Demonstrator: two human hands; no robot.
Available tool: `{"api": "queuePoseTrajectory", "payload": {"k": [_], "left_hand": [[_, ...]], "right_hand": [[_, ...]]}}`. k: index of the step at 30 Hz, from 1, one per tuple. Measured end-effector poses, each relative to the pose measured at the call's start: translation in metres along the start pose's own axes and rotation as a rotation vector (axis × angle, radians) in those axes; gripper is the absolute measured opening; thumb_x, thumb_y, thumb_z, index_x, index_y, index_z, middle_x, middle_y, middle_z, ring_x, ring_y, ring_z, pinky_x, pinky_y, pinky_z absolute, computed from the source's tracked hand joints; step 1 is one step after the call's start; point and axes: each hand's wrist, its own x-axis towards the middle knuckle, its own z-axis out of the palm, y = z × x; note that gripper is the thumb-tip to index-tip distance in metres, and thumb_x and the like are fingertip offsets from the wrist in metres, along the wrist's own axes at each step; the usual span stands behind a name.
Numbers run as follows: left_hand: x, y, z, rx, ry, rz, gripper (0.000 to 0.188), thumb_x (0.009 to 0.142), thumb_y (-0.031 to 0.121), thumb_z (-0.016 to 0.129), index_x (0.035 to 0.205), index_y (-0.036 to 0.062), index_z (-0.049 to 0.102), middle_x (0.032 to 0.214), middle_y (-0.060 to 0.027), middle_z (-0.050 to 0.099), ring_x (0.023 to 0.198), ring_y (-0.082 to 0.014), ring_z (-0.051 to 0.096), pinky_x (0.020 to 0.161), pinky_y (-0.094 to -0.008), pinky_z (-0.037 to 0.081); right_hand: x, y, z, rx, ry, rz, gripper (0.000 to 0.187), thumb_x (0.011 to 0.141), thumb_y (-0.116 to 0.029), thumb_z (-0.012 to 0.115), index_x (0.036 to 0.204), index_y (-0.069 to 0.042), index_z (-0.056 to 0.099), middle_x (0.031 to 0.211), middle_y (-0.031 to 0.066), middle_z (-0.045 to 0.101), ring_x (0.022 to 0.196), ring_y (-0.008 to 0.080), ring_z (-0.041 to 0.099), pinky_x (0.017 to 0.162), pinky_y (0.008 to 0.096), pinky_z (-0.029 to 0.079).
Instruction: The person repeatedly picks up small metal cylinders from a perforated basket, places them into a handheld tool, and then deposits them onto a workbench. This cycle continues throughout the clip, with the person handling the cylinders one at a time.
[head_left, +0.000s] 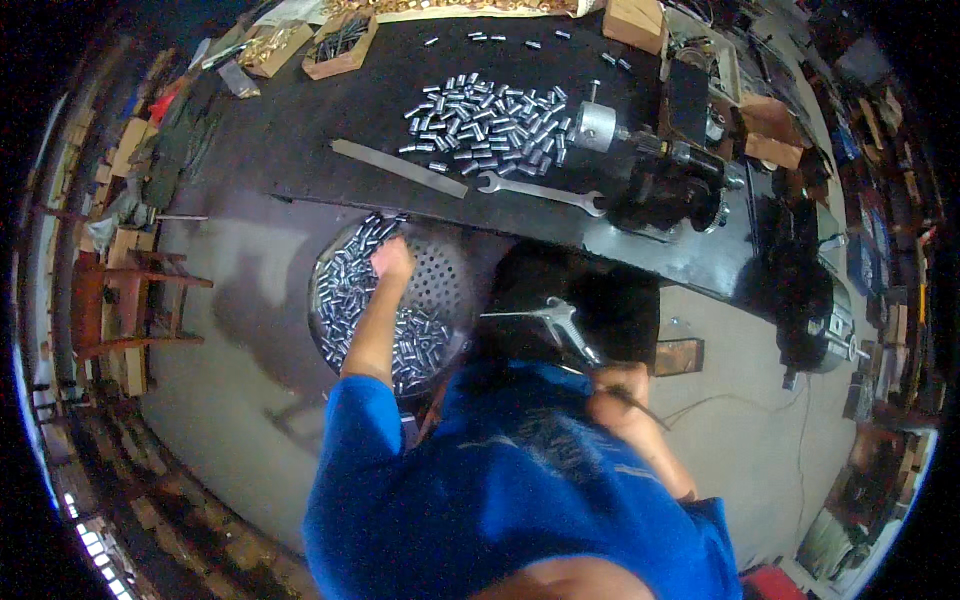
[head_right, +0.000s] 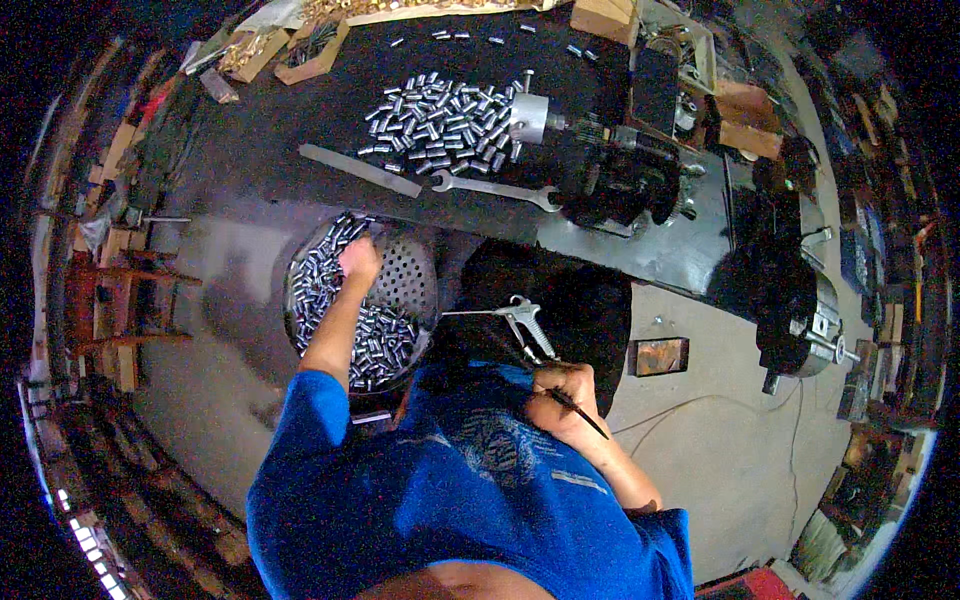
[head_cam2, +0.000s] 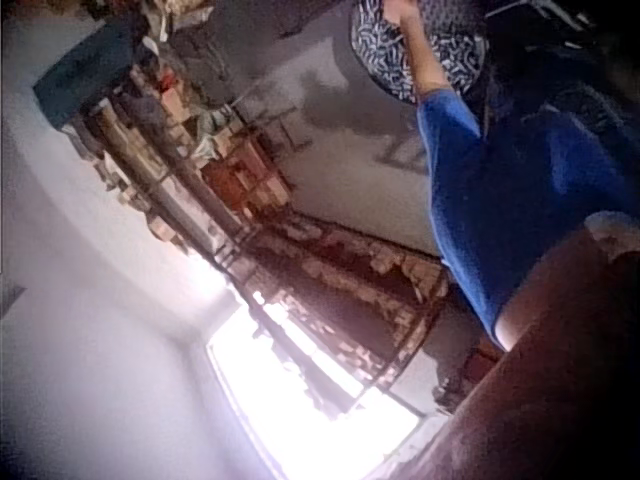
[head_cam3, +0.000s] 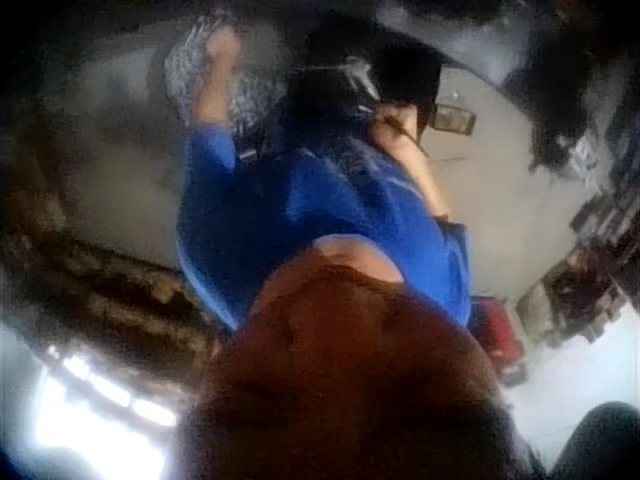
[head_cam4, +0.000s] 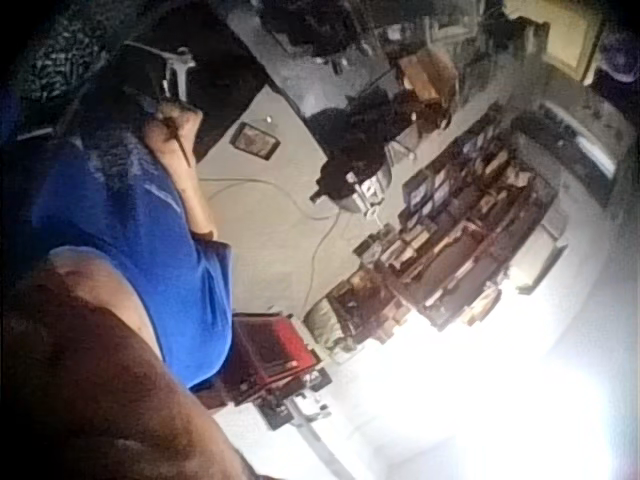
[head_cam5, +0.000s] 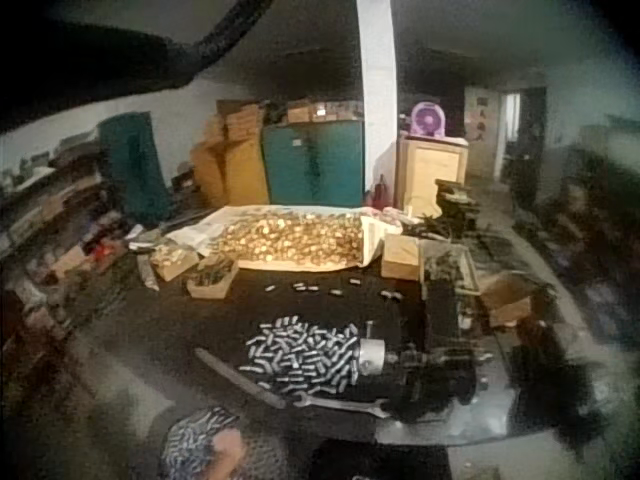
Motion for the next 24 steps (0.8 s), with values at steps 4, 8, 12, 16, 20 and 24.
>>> {"api": "queuePoseTrajectory", "payload": {"k": [4,8,12,16,20,24], "left_hand": [[0.000,-0.005,0.008,-0.029,0.053,-0.084,0.029,0.069,0.026,0.062,0.090,0.0071,0.062,0.092,-0.0141,0.063,0.087,-0.0309,0.061,0.075,-0.0400,0.049],[-0.005,-0.024,0.013,-0.607,0.009,-0.057,0.031,0.068,0.022,0.066,0.093,0.0042,0.061,0.083,-0.0142,0.064,0.075,-0.0288,0.063,0.069,-0.0362,0.050],[-0.060,0.001,-0.027,-1.547,-0.301,-0.007,0.026,0.077,0.017,0.058,0.096,0.0000,0.060,0.076,-0.0066,0.061,0.068,-0.0138,0.059,0.061,-0.0289,0.047],[-0.126,0.042,-0.073,-1.959,-0.648,0.004,0.021,0.082,0.016,0.054,0.095,0.0003,0.060,0.075,-0.0072,0.058,0.064,-0.0157,0.056,0.058,-0.0280,0.045],[-0.172,0.082,-0.100,-1.946,-0.816,-0.006,0.028,0.088,0.029,0.046,0.090,0.0022,0.056,0.057,-0.0018,0.047,0.046,-0.0126,0.042,0.050,-0.0286,0.039],[-0.185,0.094,-0.110,-1.996,-1.017,0.001,0.032,0.092,0.032,0.041,0.086,0.0037,0.054,0.050,0.0002,0.041,0.036,-0.0112,0.036,0.045,-0.0283,0.037]], "right_hand": [[0.001,-0.005,-0.007,-0.024,-0.083,0.037,0.019,0.053,0.000,0.054,0.048,-0.004,0.036,0.046,0.0077,0.036,0.041,0.0194,0.036,0.041,0.0315,0.025],[0.001,0.002,-0.005,-0.081,-0.074,-0.010,0.019,0.054,0.000,0.054,0.048,-0.003,0.037,0.046,0.0084,0.037,0.041,0.0208,0.037,0.041,0.0325,0.027],[0.009,0.006,0.004,-0.071,-0.092,-0.011,0.017,0.051,0.001,0.050,0.047,-0.002,0.034,0.046,0.0097,0.034,0.040,0.0207,0.033,0.041,0.0335,0.023],[0.028,-0.004,0.009,-0.045,-0.240,-0.070,0.017,0.060,-0.003,0.055,0.052,-0.002,0.040,0.049,0.0129,0.040,0.043,0.0269,0.042,0.042,0.0361,0.032],[0.034,0.007,0.019,-0.049,-0.260,-0.181,0.016,0.059,-0.005,0.057,0.053,-0.002,0.042,0.050,0.0134,0.042,0.047,0.0301,0.046,0.045,0.0383,0.035],[0.037,0.007,0.020,-0.036,-0.250,-0.222,0.021,0.057,-0.008,0.060,0.052,-0.002,0.040,0.050,0.0141,0.042,0.049,0.0330,0.047,0.046,0.0406,0.035]]}}
